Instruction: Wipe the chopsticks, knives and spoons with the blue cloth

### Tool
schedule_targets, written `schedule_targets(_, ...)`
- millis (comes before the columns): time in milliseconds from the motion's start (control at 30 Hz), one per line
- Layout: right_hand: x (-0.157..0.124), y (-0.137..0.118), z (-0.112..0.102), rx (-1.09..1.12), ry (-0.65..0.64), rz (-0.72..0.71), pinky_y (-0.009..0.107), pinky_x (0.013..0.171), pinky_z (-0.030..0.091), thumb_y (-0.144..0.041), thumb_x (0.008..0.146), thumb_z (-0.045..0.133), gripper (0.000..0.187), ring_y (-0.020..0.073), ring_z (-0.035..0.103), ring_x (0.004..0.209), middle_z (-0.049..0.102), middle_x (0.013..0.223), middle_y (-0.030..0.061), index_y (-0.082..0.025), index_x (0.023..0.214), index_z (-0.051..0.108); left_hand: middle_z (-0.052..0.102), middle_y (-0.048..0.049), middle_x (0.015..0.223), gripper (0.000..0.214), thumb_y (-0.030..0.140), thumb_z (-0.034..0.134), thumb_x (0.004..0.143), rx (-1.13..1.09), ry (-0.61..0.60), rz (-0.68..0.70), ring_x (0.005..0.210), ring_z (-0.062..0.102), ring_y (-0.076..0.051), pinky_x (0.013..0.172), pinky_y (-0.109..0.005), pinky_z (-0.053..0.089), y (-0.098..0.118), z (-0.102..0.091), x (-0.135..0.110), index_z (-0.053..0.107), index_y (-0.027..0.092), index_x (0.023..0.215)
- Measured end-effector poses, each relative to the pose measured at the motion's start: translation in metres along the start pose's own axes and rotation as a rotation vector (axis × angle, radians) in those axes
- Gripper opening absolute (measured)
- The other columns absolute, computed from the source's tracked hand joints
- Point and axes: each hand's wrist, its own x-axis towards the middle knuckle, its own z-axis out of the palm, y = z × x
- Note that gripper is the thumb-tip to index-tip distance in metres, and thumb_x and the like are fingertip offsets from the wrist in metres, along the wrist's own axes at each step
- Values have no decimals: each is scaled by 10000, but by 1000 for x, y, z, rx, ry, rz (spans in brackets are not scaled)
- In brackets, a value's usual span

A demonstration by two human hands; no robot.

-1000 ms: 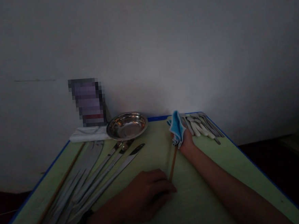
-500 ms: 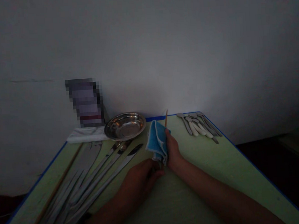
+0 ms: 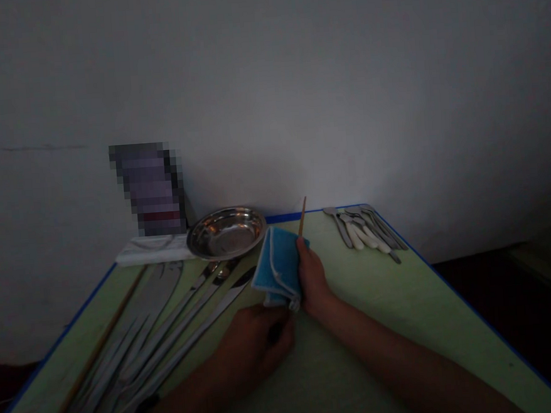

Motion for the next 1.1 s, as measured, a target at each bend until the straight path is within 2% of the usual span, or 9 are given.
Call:
schedule_targets(233,46,-13,-21,208,167,38,263,605,518,-386,824,480,249,138,630,571,684,633,-33,-191,765,625,535,14,580,104,160,498,702,72,-143,175,541,491,-112,542,-229,318,4,-5,-5,510,167,599)
schedule_targets(433,69,-29,-38,310,335,-32,231,621,533,-330,846,453,216,101,645,626,692,694,-57,-205,784,618,534,20,577,115,161,492,711,56,-173,198,549,500,-116,563,-237,330,3,-5,-5,500,172,598)
schedule_targets(500,64,-25,-36,301,315,-47,228,593,531,-352,851,447,230,99,639,600,688,684,-50,-206,773,607,533,16,578,190,200,437,801,18,-126,106,523,494,-115,540,-235,331,3,-4,-4,508,174,626)
schedule_targets(600,49,-13,-25,239,182,-27,260,559,529,-435,828,470,284,121,617,537,672,635,-31,-194,743,596,547,14,586,304,271,329,908,-140,-59,-65,514,514,-117,524,-224,348,5,-4,0,518,176,690)
schedule_targets(667,38,-5,-17,208,88,-51,272,583,527,-463,797,510,291,131,615,554,672,646,-26,-191,747,599,563,16,593,326,297,306,927,-263,-1,-136,532,536,-119,543,-218,372,5,-7,2,520,176,713)
schedule_targets(833,27,-8,-8,181,10,-97,280,643,514,-423,795,520,258,139,616,593,659,620,-30,-186,725,594,560,27,545,372,338,302,933,-384,137,-265,523,530,-125,554,-218,389,4,-14,6,547,171,708)
schedule_targets(933,30,-16,-9,159,19,-95,280,654,515,-402,810,503,260,139,621,590,668,613,-24,-176,731,603,567,35,532,343,317,339,921,-399,31,-240,505,531,-117,526,-201,381,2,-13,5,581,164,731)
schedule_targets(1033,37,-25,-14,165,128,-71,253,604,521,-374,815,499,238,126,617,558,680,625,-30,-177,741,613,569,39,529,344,296,376,912,-381,-110,-107,492,531,-99,510,-180,369,1,-10,2,579,164,668)
schedule_targets(1100,41,-31,-18,208,202,-56,234,555,518,-357,821,494,215,117,615,540,684,634,-40,-188,756,611,575,34,539,385,305,373,920,-361,-139,-32,498,533,-93,522,-174,374,0,-9,-1,563,163,618)
